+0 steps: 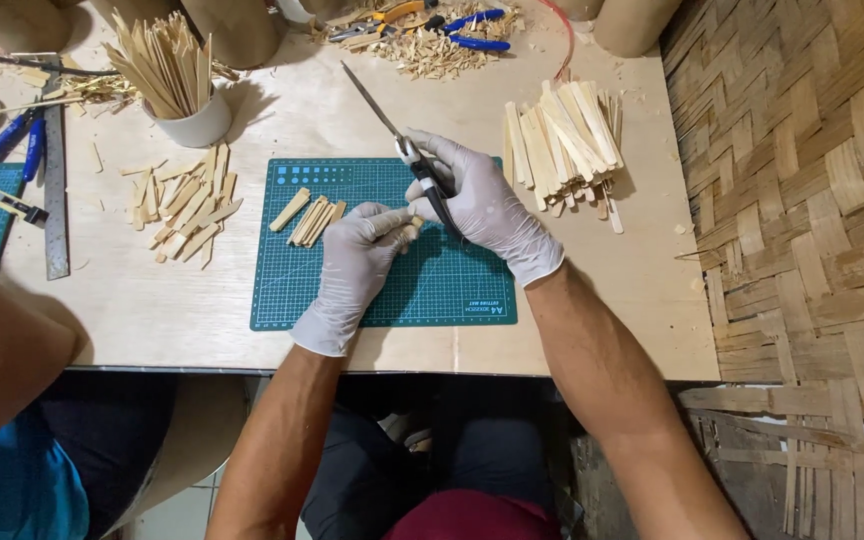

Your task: Cutting and preparing small wooden sticks for a craft project using scissors on a cutting mat.

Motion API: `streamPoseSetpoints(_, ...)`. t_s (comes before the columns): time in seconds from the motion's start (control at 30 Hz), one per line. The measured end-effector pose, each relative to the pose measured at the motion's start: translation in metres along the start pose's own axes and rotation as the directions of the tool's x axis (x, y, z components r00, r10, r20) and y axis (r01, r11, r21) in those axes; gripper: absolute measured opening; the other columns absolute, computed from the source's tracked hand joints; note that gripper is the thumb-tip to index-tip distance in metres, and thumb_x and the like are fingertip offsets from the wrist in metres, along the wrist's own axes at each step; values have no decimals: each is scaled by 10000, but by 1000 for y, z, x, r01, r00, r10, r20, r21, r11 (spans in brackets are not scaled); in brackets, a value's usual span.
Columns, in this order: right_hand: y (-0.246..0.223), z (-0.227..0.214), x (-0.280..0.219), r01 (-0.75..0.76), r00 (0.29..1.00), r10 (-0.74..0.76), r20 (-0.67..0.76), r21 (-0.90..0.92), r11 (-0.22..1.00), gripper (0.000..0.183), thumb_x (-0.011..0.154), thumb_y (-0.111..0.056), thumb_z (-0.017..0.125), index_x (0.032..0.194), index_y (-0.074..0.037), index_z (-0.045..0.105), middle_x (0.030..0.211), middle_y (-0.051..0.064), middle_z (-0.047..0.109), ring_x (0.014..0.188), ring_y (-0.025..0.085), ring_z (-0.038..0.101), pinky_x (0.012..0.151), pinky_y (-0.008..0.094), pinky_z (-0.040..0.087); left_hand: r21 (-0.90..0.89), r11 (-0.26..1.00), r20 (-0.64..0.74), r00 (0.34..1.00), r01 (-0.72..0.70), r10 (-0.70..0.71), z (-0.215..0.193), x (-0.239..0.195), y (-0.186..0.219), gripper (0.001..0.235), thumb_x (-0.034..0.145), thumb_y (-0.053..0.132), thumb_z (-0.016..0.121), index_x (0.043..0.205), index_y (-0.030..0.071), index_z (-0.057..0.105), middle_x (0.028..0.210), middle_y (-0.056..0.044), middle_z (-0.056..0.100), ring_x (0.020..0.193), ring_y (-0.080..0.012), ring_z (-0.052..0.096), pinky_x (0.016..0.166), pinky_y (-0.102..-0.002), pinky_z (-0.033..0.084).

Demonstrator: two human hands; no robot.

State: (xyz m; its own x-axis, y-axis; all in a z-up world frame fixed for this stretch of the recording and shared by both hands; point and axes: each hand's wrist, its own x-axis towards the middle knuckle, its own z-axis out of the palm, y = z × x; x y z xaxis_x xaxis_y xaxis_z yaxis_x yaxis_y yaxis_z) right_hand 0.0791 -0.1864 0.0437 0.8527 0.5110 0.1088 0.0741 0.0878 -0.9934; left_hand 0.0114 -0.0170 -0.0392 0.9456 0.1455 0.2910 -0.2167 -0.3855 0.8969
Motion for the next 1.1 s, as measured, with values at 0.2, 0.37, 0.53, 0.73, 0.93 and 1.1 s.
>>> streamPoseSetpoints(0.2, 17, 1, 4, 57, 996, -51, -67, 96, 994, 688, 744, 35, 888, 1372, -40, 617, 1038, 132, 738, 932, 197, 733, 861, 336, 632, -103, 994, -25, 999, 28, -31, -10, 2, 29, 104, 841, 79, 857, 938, 87, 822, 791, -89, 711, 633, -151, 714, 579, -250, 561)
streamPoseSetpoints(0.37, 16, -7, 12, 79, 992, -69, -106, 97, 992, 632, 785, -5, 883, 1354, -53, 614, 981, 106, 739, 923, 165, 752, 854, 280, 634, -137, 991, -75, 997, -5, -5, -6, 9, 25, 117, 840, 37, 852, 941, 25, 794, 819, -112, 708, 646, -168, 729, 577, -256, 588)
streamPoseSetpoints(0.53, 15, 0, 10, 58, 993, -51, -104, 71, 996, 587, 759, -16, 901, 1292, -86, 665, 922, 64, 726, 875, 128, 726, 828, 267, 619, -52, 999, -49, 999, -11, 8, -3, 11, 29, 72, 860, 72, 843, 913, 66, 793, 756, -66, 704, 621, -166, 736, 546, -233, 577)
streamPoseSetpoints(0.73, 23, -1, 8, -35, 992, 37, -118, 17, 999, 598, 710, -57, 944, 1254, -104, 700, 828, 41, 730, 785, 84, 706, 766, 239, 616, -47, 999, -45, 999, 4, -7, 2, 11, 24, 70, 857, 39, 830, 899, 42, 774, 748, -104, 709, 629, -190, 749, 546, -257, 591)
streamPoseSetpoints(0.93, 15, 2, 4, -109, 982, 109, -155, 9, 994, 553, 711, -98, 931, 1220, -100, 714, 810, 44, 731, 712, 69, 658, 627, 180, 564, -25, 1000, -61, 998, -11, 9, 0, 10, 26, 79, 858, 58, 841, 905, 61, 777, 744, -97, 712, 674, -201, 759, 588, -276, 603)
streamPoseSetpoints(1.1, 19, 1, 4, -125, 979, 123, -162, -2, 992, 582, 703, -96, 930, 1240, -70, 707, 801, 56, 726, 676, 75, 653, 568, 177, 552, 152, 987, -53, 996, -57, 66, -3, 9, 26, 83, 860, 116, 853, 924, 118, 799, 808, -88, 743, 752, -301, 757, 610, -314, 606)
